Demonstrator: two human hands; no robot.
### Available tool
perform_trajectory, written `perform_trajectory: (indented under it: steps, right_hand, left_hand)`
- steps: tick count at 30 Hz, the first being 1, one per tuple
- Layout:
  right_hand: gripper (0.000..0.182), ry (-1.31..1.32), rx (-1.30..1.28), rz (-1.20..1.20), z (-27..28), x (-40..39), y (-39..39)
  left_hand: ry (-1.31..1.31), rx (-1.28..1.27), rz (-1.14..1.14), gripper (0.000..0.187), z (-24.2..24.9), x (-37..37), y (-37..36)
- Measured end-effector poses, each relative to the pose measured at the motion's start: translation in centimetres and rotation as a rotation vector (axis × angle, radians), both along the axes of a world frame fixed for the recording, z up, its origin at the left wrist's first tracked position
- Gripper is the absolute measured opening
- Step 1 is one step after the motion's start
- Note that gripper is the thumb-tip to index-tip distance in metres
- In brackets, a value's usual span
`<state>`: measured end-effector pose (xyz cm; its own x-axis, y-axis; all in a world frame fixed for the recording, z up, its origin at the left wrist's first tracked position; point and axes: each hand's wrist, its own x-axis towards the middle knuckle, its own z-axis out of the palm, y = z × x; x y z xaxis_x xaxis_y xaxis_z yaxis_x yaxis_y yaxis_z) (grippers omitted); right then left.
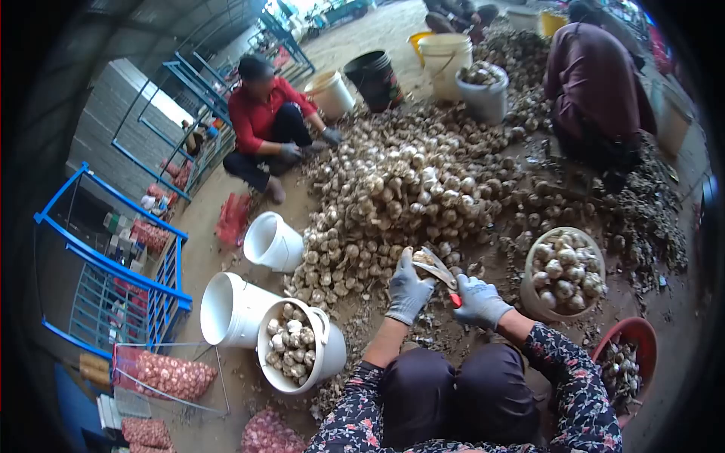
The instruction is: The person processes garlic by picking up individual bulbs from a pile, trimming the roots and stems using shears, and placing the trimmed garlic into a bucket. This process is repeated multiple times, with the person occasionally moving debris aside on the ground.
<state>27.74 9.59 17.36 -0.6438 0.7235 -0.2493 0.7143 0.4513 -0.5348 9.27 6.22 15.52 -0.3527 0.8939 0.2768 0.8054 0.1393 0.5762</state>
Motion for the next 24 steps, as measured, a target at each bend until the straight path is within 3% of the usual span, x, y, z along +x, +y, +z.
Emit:
perform_trajectory:
  steps: [7, 13, 15, 21, 24]
  right_hand:
    - [0.045, -0.049, -0.008, -0.024, 2.6, 2.6, -2.3]
    - [0.050, 0.055, 0.033, -0.090, 1.5, 3.2, -2.9]
    - [0.048, 0.071, 0.002, -0.076, 1.2, 3.1, -3.0]
    - [0.040, 0.086, -0.137, -0.054, -0.5, 1.9, -3.0]
    - [0.040, 0.038, -0.162, -0.013, -0.6, 1.6, -3.1]
  left_hand:
    - [-0.112, 0.061, -0.108, 0.072, 2.5, 2.2, -0.8]
    - [0.077, 0.157, -0.031, 0.067, 3.2, 4.1, -1.0]
    - [0.172, 0.079, -0.016, 0.064, 4.4, 4.8, -1.4]
    - [0.247, 0.007, -0.045, 0.059, 2.3, 3.4, -1.1]
    - [0.097, 0.015, -0.017, 0.051, 0.6, 2.0, -1.9]
